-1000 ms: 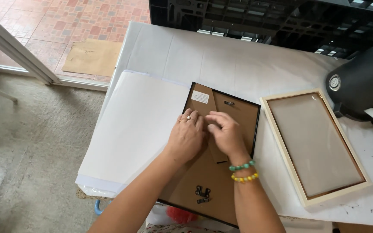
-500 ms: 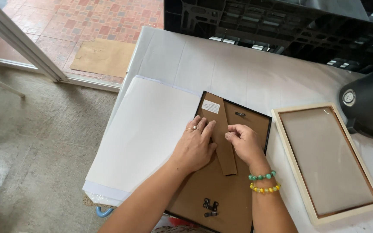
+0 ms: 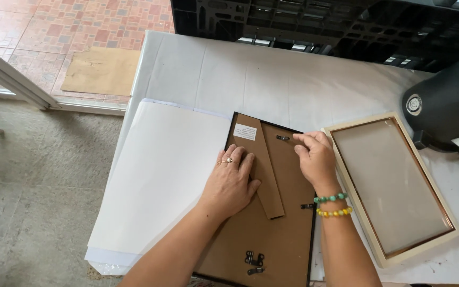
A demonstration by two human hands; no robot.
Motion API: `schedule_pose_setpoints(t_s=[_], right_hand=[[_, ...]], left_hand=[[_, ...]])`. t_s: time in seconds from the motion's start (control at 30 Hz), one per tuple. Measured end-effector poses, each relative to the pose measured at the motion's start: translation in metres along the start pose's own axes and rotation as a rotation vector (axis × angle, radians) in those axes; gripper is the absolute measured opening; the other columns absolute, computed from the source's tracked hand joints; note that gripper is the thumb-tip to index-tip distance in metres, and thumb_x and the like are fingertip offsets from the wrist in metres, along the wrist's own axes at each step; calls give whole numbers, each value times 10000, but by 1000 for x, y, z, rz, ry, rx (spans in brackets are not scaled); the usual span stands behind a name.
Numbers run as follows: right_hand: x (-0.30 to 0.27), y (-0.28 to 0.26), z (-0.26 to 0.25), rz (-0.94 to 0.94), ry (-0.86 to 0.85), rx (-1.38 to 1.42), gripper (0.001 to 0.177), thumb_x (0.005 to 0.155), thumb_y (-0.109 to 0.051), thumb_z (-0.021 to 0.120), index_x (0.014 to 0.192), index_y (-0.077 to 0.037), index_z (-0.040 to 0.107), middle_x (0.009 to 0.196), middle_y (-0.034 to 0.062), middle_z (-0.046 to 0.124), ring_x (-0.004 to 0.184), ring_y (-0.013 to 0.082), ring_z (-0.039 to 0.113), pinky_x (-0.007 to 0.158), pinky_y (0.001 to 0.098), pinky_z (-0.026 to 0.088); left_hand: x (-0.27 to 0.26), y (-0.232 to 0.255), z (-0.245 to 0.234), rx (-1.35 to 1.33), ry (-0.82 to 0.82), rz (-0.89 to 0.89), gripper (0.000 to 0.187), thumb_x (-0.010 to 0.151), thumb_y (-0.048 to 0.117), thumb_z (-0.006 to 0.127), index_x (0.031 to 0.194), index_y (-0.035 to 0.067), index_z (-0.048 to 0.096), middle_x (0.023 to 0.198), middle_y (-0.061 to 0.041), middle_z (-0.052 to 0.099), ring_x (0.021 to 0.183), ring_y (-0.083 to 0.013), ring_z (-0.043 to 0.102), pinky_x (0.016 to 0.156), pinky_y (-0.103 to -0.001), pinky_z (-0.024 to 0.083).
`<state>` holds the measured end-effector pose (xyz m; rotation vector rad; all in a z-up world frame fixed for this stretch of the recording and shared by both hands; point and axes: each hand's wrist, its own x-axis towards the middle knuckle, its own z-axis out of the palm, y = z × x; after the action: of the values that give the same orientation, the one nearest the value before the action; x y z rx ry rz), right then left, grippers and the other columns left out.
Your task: Opening a picture frame and inspecting paper documents
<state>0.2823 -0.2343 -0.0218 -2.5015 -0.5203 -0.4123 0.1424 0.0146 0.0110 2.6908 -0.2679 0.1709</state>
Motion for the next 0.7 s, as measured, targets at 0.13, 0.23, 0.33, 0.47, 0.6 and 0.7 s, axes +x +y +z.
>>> schedule_pose_setpoints(t_s=[0.13,0.23,0.33,0.47,0.6,0.7], right_hand=[[3,-4,10,-28,33,-21,281,815,-161,802,1087,-230,806,1163,43,629,1130,302,600,986,414,501],[3,-12,10,-32,29,31,206,811,-125,788,986,-231,801,1188,37,617,1148,315,587,1004,437,482],[2,-11,10,-32,29,65,204,820,-98,770,991,-207,789,1196,50,620,1152,325,587,1011,440,477],[1,-5,16,-15,63,65,274,815,-141,795,1082,-206,788,1194,52,634,1151,307,598,1013,420,486],[1,-4,15,-40,66,68,241,847,-188,791,1088,-202,788,1192,60,637,1155,311,601,1020,424,484],[3,1,17,-55,70,71,213,864,-211,786,1077,-197,790,1185,54,645,1144,301,608,1018,417,487]], left_hand=[[0,-2,4,-1,21,11,716,891,482,673,1449,74,488,1474,-216,426,1450,-441,377,1199,-578,289],[1,-3,6,-8,50,27,715,894,488,663,1450,78,479,1476,-229,427,1444,-447,392,1192,-579,293],[1,-3,5,-2,63,36,710,893,485,663,1445,74,486,1477,-240,431,1439,-450,402,1184,-583,305],[0,-3,5,2,72,32,701,895,483,659,1441,76,493,1483,-248,436,1438,-446,409,1185,-581,304],[1,-3,5,0,71,30,690,903,481,650,1441,77,494,1480,-252,445,1443,-443,407,1189,-574,298],[1,-3,4,2,78,35,688,903,481,650,1437,74,501,1480,-257,450,1442,-449,409,1183,-578,309]])
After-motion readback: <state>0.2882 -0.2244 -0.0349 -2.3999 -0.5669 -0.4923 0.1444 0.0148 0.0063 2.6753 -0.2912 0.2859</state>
